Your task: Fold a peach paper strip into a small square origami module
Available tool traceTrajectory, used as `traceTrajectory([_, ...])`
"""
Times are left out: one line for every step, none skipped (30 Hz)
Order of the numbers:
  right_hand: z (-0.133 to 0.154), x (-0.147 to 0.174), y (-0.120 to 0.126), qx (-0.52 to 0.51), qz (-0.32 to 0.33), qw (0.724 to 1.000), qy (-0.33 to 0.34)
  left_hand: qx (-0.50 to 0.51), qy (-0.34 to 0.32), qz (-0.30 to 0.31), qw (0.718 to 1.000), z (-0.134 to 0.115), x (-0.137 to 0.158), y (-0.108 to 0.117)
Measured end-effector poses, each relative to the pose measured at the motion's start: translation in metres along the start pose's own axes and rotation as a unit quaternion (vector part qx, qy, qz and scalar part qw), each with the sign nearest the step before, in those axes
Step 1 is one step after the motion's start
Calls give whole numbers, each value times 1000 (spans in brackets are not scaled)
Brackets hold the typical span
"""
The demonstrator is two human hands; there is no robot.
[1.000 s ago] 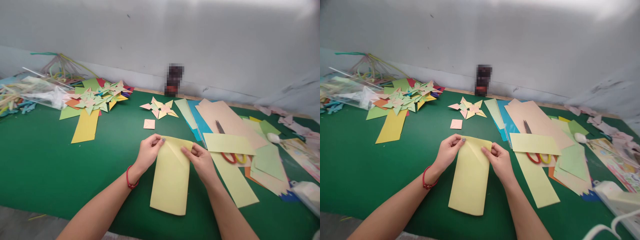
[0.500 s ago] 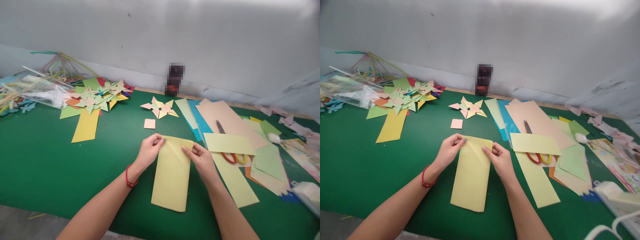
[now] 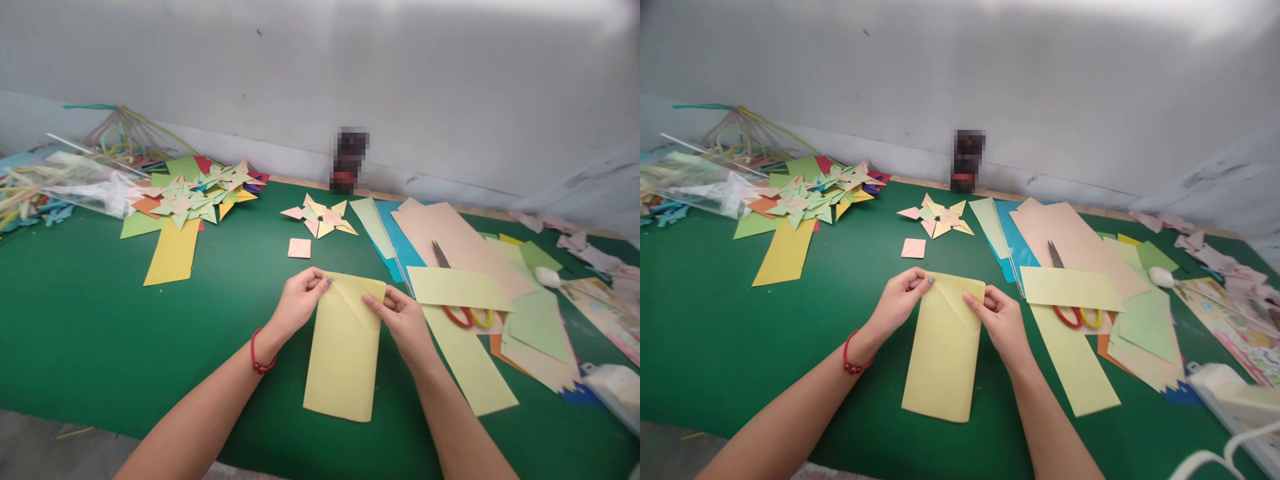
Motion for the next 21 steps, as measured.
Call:
traceTrajectory([0, 0, 0, 2, 1, 1000, -1, 5, 1, 2, 1000, 0, 0, 0])
traceTrajectory([0, 0, 0, 5, 1, 1000, -2, 11, 2, 6, 1000, -1, 0, 0])
traceTrajectory([0, 0, 0, 8, 1, 1000, -3, 16, 2, 9, 1000, -1, 0, 0])
traceTrajectory([0, 0, 0, 10, 1, 1000, -4, 21, 3, 12, 1000, -1, 0, -1])
traceTrajectory([0, 0, 0, 11, 1, 1000, -4, 25, 4, 15, 1000, -1, 0, -1])
traceTrajectory([0, 0, 0, 10, 1, 1000, -5, 27, 5, 16, 999, -1, 0, -1])
traceTrajectory([-1, 0, 0, 9, 1, 1000, -4, 27, 5, 18, 999, -1, 0, -1])
traceTrajectory([-1, 0, 0, 5, 0, 1000, -3, 28, 6, 19, 999, 0, 0, -1])
traceTrajectory([-1, 0, 0, 1, 1, 1000, -2, 30, 6, 20, 999, 0, 0, 0])
traceTrajectory([-2, 0, 0, -3, 1, 1000, -1, 32, 5, 22, 999, 0, 0, 0])
traceTrajectory([-2, 0, 0, -6, 2, 1000, -1, 34, 4, 24, 999, 0, -1, -1])
traceTrajectory([-2, 0, 0, -8, 3, 1000, -2, 36, 2, 25, 999, 0, -1, -1])
traceTrajectory([-3, 0, 0, -10, 3, 1000, -2, 38, 0, 26, 999, 0, -1, -1])
traceTrajectory([-3, 0, 0, -11, 2, 1000, -3, 37, -2, 26, 999, 0, -1, -1])
traceTrajectory([-2, 0, 0, -12, 0, 1000, -2, 35, -3, 25, 999, 0, -1, -1])
traceTrajectory([-2, 0, 0, -13, -1, 1000, -2, 30, -4, 21, 999, 0, -1, -1])
traceTrajectory([-2, 0, 0, -14, -2, 1000, -1, 25, -4, 16, 1000, 0, -1, -1])
traceTrajectory([-1, 0, -1, -15, -1, 1000, -1, 20, -4, 11, 1000, 1, -1, -1])
traceTrajectory([-1, 0, -1, -16, -1, 1000, -1, 15, -3, 7, 1000, 1, -1, 0])
traceTrajectory([0, 0, -2, -15, -1, 1000, -1, 11, -2, 3, 1000, 1, -1, 0])
traceTrajectory([1, 0, -2, -13, -1, 1000, 0, 7, -2, 0, 1000, 1, -1, 0])
Point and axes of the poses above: each hand's wrist, its own x-axis away from the middle knuckle, its own y-axis out of the back of the hand, z = x × y, the point moved 1 cm from there along -x, towards the middle knuckle, and after that the axes turned 7 degrees about y, right-handed, at the moved point
